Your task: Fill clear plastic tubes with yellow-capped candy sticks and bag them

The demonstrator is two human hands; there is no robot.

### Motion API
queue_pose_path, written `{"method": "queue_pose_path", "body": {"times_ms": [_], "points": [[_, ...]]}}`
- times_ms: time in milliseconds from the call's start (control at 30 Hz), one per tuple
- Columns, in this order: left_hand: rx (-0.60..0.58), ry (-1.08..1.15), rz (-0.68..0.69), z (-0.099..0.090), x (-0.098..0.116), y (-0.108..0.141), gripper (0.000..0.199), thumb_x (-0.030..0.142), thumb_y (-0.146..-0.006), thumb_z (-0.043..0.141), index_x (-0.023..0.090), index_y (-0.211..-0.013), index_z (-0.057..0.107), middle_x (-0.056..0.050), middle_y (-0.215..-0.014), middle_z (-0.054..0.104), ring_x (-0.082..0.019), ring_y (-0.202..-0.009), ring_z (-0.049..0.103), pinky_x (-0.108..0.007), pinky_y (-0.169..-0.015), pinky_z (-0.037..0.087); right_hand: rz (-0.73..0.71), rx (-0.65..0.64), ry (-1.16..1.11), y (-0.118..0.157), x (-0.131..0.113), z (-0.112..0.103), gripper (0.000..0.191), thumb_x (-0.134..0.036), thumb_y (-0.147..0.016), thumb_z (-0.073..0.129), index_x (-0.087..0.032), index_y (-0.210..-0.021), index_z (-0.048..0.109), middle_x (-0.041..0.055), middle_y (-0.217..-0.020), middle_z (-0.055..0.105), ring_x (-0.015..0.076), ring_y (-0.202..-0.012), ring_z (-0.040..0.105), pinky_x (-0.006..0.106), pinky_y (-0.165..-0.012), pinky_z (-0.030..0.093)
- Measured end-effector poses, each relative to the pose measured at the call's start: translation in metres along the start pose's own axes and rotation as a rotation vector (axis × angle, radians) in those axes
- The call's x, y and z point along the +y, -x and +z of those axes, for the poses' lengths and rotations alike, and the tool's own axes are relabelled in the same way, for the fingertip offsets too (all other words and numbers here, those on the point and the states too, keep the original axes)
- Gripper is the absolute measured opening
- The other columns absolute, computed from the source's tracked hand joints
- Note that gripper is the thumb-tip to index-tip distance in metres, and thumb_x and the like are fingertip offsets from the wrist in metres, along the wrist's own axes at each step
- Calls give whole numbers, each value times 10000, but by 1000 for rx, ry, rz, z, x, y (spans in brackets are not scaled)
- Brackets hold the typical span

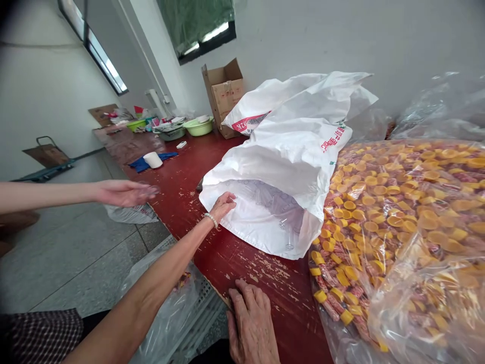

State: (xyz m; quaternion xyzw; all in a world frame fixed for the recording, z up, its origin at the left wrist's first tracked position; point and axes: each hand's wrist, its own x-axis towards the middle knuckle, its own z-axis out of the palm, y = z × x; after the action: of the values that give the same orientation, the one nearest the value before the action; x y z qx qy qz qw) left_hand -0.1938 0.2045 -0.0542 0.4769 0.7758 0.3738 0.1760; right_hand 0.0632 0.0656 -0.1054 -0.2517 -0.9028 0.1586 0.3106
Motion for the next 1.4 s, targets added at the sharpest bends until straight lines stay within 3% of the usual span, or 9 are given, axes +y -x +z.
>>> {"method": "queue_pose_path", "body": {"times_ms": [167, 333, 533, 733, 867, 1033, 1133, 1267, 1400], "points": [[-23, 85, 66, 15, 8, 32, 212, 361, -816, 477, 184, -903, 555, 38, -656, 493, -98, -611, 484, -196, -566, 394, 62, 33, -63, 0, -2, -1, 341, -158, -782, 539, -233, -1115, 564, 74, -1172, 591, 260, -998, 546, 429, -817, 476], [-33, 32, 143, 28, 21, 58, 110, 229, -711, 585, 192, -800, 640, 60, -533, 436, -94, -522, 426, -211, -563, 364, 72, 41, -99, 0, -3, -1, 331, -165, -777, 538, -245, -1096, 576, 58, -1157, 603, 256, -973, 545, 417, -802, 477], [24, -26, 163, 31, 15, 78, 147, 241, -774, 542, 178, -815, 668, 11, -634, 579, -108, -578, 522, -217, -594, 418, 61, 65, -115, 1, -1, 0, 327, -151, -780, 529, -239, -1092, 576, 56, -1159, 601, 248, -978, 536, 407, -818, 463], [238, -126, 87, 0, -2, 41, 202, 160, -769, 511, 144, -908, 658, -66, -842, 654, -156, -741, 599, -283, -735, 480, 55, 58, -110, 0, -1, 1, 351, -133, -765, 543, -238, -1099, 571, 59, -1156, 602, 244, -973, 535, 394, -809, 459], [254, -206, 112, -10, 3, 5, 223, 98, -738, 512, 160, -872, 679, -65, -856, 657, -173, -764, 606, -320, -820, 471, 70, 58, -118, 2, 0, 4, 371, -132, -750, 558, -243, -1104, 568, 51, -1173, 600, 250, -985, 538, 409, -827, 458], [217, -254, 176, 1, 18, -31, 273, 94, -756, 496, 152, -955, 673, -98, -986, 650, -215, -929, 591, -355, -916, 436, 51, 22, -72, 4, 2, 4, 398, -123, -748, 563, -238, -1129, 550, 60, -1191, 591, 252, -1014, 541, 416, -859, 459], [129, -255, 251, 16, 25, -48, 281, 137, -744, 562, 173, -1003, 665, -91, -1082, 636, -228, -1070, 536, -351, -998, 378, 23, -37, -36, 4, 3, 1, 425, -110, -750, 562, -222, -1158, 529, 74, -1212, 575, 248, -1037, 537, 409, -873, 465], [8, -232, 266, 34, 30, -60, 306, 90, -673, 613, 179, -957, 686, -86, -963, 672, -254, -1024, 548, -373, -988, 378, 20, -50, -34, 0, 3, -2, 419, -101, -749, 559, -203, -1153, 520, 92, -1206, 574, 251, -1035, 540, 418, -863, 477], [-1, -152, 222, 30, 29, -56, 484, 78, -683, 584, 225, -1142, 628, -63, -918, 656, -242, -978, 555, -368, -960, 394, 35, -40, -64, -2, 0, -4, 403, -99, -751, 553, -206, -1139, 522, 101, -1184, 583, 255, -1016, 551, 432, -849, 487]]}}
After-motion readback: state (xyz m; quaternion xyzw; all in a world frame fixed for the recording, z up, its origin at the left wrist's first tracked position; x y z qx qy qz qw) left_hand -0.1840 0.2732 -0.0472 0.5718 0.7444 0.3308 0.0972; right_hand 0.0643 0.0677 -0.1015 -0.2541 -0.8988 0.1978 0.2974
